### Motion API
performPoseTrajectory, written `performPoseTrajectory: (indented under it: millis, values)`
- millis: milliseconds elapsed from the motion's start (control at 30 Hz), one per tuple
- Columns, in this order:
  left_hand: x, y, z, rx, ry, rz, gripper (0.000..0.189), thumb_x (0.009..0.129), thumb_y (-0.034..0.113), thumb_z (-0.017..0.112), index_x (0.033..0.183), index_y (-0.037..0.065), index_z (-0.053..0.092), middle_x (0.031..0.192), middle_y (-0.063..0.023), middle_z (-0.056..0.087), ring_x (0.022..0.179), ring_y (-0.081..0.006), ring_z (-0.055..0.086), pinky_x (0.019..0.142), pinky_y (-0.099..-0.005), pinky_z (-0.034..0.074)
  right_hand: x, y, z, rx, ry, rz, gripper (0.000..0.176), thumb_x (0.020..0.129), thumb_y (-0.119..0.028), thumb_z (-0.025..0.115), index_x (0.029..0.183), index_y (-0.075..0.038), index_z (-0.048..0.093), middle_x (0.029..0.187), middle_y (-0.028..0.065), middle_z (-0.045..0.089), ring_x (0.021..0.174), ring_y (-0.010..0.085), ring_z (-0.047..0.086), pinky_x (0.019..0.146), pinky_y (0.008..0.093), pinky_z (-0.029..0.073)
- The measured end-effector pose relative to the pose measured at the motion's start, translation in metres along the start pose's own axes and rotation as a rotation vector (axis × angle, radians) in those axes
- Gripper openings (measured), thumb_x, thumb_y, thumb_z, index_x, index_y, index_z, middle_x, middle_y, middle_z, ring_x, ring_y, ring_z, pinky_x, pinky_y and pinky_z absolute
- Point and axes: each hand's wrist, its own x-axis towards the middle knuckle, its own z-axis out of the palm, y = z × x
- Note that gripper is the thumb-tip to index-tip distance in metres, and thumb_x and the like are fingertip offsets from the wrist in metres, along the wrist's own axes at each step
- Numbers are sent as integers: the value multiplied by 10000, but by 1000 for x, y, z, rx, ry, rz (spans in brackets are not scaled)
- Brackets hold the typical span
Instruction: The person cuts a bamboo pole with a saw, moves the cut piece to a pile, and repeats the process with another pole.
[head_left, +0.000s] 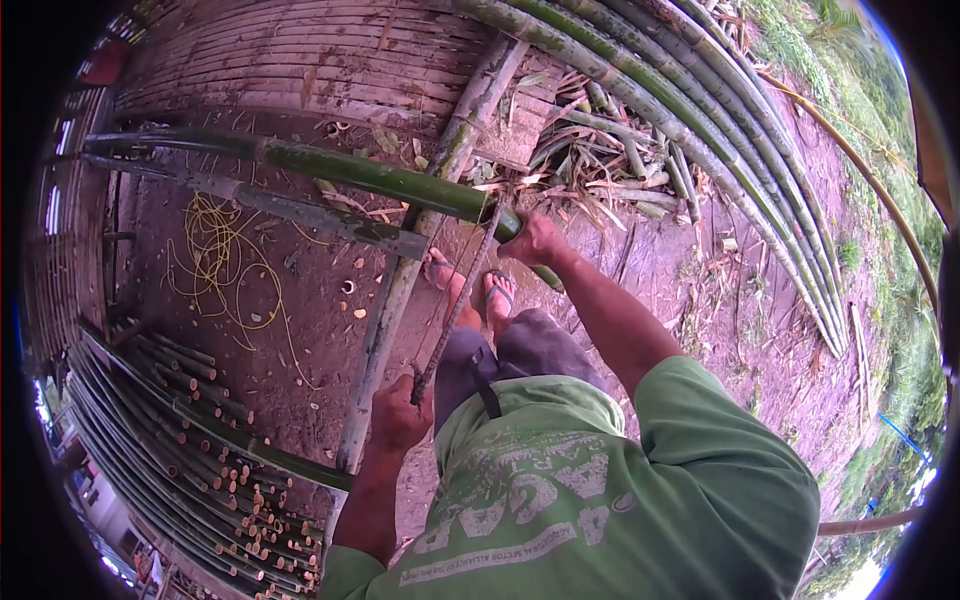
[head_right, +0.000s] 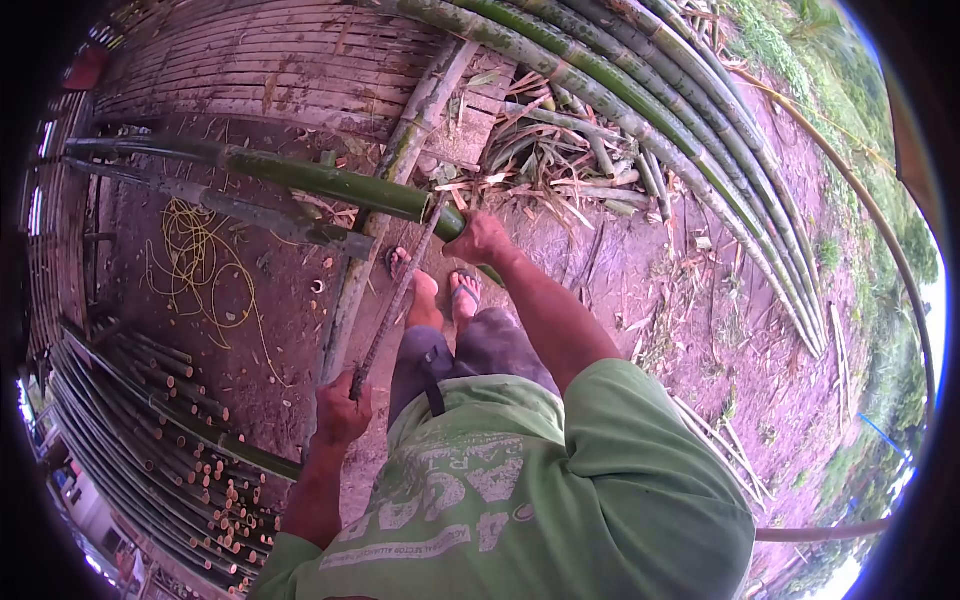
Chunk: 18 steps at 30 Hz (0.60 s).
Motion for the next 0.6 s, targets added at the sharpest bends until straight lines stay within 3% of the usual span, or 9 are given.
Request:
performPoseTrajectory:
  millis: [33, 100, 167, 233, 333, 467, 500, 567, 600]
  values:
    - [21, -1, 6, 19, 2, 7, 158, 833, 163, 621, 774, 24, 573, 615, -223, 574, 619, -422, 612, 523, -459, 467, -4, -9, 4, -29, -7, 76, 586, 590, -349, 769, 1084, -54, 658, 957, 173, 692, 887, 306, 675, 837, 387, 522]
    - [71, -14, 28, 44, 16, -2, 177, 836, 199, 620, 781, 36, 581, 640, -224, 594, 626, -419, 619, 525, -470, 476, -22, -27, 8, 234, -125, 154, 627, 591, -349, 755, 1137, -66, 636, 971, 183, 689, 885, 318, 675, 831, 390, 528]
    - [101, -34, 45, 74, 60, 45, 206, 834, 233, 626, 767, 45, 576, 659, -221, 607, 629, -419, 620, 526, -483, 482, -44, -14, 61, -291, -446, -59, 651, 593, -348, 747, 1178, -96, 615, 1003, 190, 681, 914, 323, 670, 839, 396, 527]
    - [72, -49, 39, 136, 23, 85, 219, 831, 243, 631, 767, 40, 580, 669, -222, 608, 631, -424, 616, 528, -490, 480, -64, 9, 72, 7, -180, 252, 642, 594, -339, 746, 1180, -113, 612, 1037, 193, 671, 969, 329, 654, 865, 405, 516]
    - [24, -48, 16, 51, -10, 114, 204, 796, 177, 638, 710, 36, 518, 641, -212, 565, 614, -421, 598, 526, -480, 463, -71, 72, 15, -170, -70, 221, 607, 553, -353, 780, 1076, -79, 637, 948, 183, 677, 912, 338, 660, 808, 404, 523]
    - [-22, -49, -1, -60, -27, 121, 248, 797, 184, 649, 665, 39, 498, 545, -170, 517, 540, -387, 583, 492, -446, 442, -108, 183, -83, -423, 105, 500, 868, 526, -460, 857, 1269, -131, 552, 1165, 143, 628, 1101, 304, 592, 980, 382, 460]
    - [-28, -44, -5, -64, -37, 99, 266, 803, 199, 652, 653, 41, 500, 553, -169, 528, 545, -382, 589, 493, -442, 445, -121, 205, -111, -406, 258, 554, 720, 542, -329, 865, 1193, -181, 596, 1195, 87, 622, 1147, 280, 574, 957, 396, 477]
    - [-33, -34, -11, -50, -21, 100, 282, 807, 221, 655, 644, 43, 510, 557, -169, 538, 542, -377, 591, 489, -433, 447, -148, 148, -204, -390, 412, 707, 748, 530, -247, 884, 1207, -127, 591, 1166, 108, 635, 1137, 267, 582, 941, 382, 491]
    - [-34, -30, -13, -42, -20, 94, 290, 809, 231, 657, 639, 45, 514, 559, -168, 543, 540, -374, 593, 488, -428, 448, -142, 160, -254, -409, 445, 688, 750, 519, -240, 895, 1186, -95, 584, 1148, 121, 636, 1119, 275, 588, 935, 376, 493]
